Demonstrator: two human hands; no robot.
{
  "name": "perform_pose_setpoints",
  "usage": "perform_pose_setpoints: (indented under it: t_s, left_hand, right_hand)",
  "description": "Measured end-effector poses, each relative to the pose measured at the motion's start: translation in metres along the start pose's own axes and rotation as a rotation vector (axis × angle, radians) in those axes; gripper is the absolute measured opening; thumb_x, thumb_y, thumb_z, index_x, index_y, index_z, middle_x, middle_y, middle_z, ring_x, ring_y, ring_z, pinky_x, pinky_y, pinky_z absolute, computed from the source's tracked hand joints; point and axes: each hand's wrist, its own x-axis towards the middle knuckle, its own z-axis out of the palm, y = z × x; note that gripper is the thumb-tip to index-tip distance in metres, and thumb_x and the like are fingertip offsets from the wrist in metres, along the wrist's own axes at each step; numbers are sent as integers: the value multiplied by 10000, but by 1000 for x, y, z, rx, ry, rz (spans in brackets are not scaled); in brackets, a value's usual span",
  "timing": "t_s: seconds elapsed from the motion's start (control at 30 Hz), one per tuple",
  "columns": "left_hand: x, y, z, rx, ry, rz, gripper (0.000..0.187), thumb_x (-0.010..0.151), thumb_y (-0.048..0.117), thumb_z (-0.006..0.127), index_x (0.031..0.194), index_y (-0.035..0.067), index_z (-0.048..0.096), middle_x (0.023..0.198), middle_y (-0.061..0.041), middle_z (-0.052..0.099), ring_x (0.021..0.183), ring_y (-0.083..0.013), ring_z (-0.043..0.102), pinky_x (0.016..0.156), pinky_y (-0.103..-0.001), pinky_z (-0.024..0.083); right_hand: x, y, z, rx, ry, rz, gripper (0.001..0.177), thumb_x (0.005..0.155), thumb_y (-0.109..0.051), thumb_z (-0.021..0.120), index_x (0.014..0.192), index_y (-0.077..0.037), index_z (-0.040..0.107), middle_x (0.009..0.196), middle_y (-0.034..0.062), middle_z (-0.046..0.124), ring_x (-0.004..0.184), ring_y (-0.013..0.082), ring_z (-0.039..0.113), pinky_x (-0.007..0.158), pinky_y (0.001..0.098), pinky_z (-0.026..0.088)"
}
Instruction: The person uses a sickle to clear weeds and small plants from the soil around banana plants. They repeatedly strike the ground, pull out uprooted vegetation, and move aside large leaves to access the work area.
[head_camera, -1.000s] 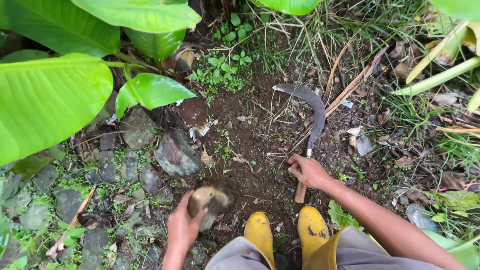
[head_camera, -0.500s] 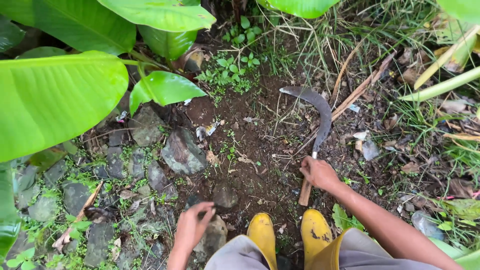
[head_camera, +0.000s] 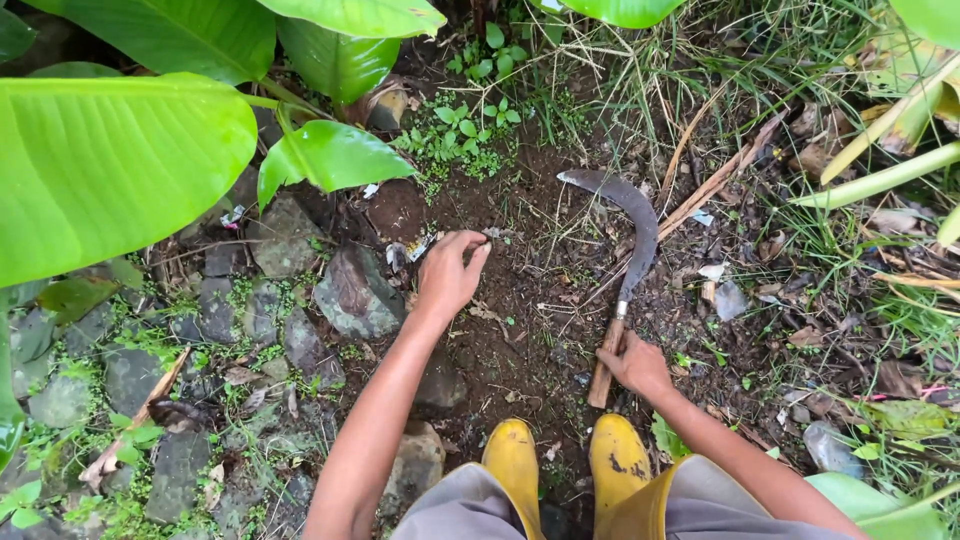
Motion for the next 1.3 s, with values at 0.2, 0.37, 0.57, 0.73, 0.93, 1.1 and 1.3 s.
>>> perform_pose_setpoints:
  t_s: [0.2, 0.37, 0.57, 0.73, 0.93, 1.1, 1.3]
  left_hand:
    - [-37, -67, 26, 135, -89, -325, 411, 1024, 320, 591, 1373, 104, 614, 1358, -191, 592, 1330, -399, 540, 1068, -576, 453]
    - [-89, -50, 17, 370, -227, -550, 630, 1004, 345, 602, 1537, 86, 388, 1606, -223, 328, 1529, -413, 250, 1190, -670, 228]
    - [-124, -102, 59, 509, -165, -456, 777, 961, 435, 624, 1587, 113, 296, 1649, -157, 264, 1575, -346, 128, 1229, -623, 187]
    - [-133, -107, 68, 401, 27, -343, 740, 950, 412, 639, 1557, 92, 364, 1606, -166, 357, 1553, -376, 182, 1229, -614, 210]
    - [-135, -136, 94, 477, 50, -345, 778, 950, 496, 584, 1574, 117, 313, 1638, -120, 298, 1574, -356, 122, 1224, -630, 185]
    - [-136, -134, 95, 517, 31, -392, 779, 944, 495, 577, 1583, 155, 289, 1644, -80, 288, 1583, -316, 95, 1215, -671, 134]
    - [-136, -132, 96, 512, 23, -417, 748, 952, 496, 551, 1575, 167, 300, 1645, -69, 296, 1588, -301, 90, 1204, -699, 109]
  right_hand:
    - [-26, -4, 13, 1452, -181, 177, 318, 863, -301, 631, 1096, -124, 507, 810, 37, 659, 704, 169, 622, 627, 333, 568]
    - [-44, -41, -19, 1335, 7, 180, 192, 906, -149, 631, 987, -78, 473, 604, -29, 404, 415, 112, 418, 367, 287, 403]
    - [-40, -93, -60, 1028, 226, 25, 199, 879, -91, 636, 1034, -1, 550, 578, 69, 479, 402, 160, 470, 360, 312, 422]
    - [-37, -103, -62, 888, 140, -3, 184, 888, -26, 643, 1047, 47, 584, 630, 96, 526, 425, 168, 490, 382, 291, 425]
    - [-20, -93, -50, 914, 123, 10, 239, 869, -61, 696, 1085, 8, 619, 593, 107, 587, 385, 188, 554, 338, 318, 481]
    - [-8, -103, -77, 834, 105, -9, 216, 940, -63, 610, 1122, 46, 566, 700, 118, 557, 446, 166, 497, 398, 268, 458]
    - [-40, -114, -83, 859, 117, 38, 199, 887, -32, 658, 1067, 31, 599, 646, 105, 554, 418, 176, 506, 375, 286, 460]
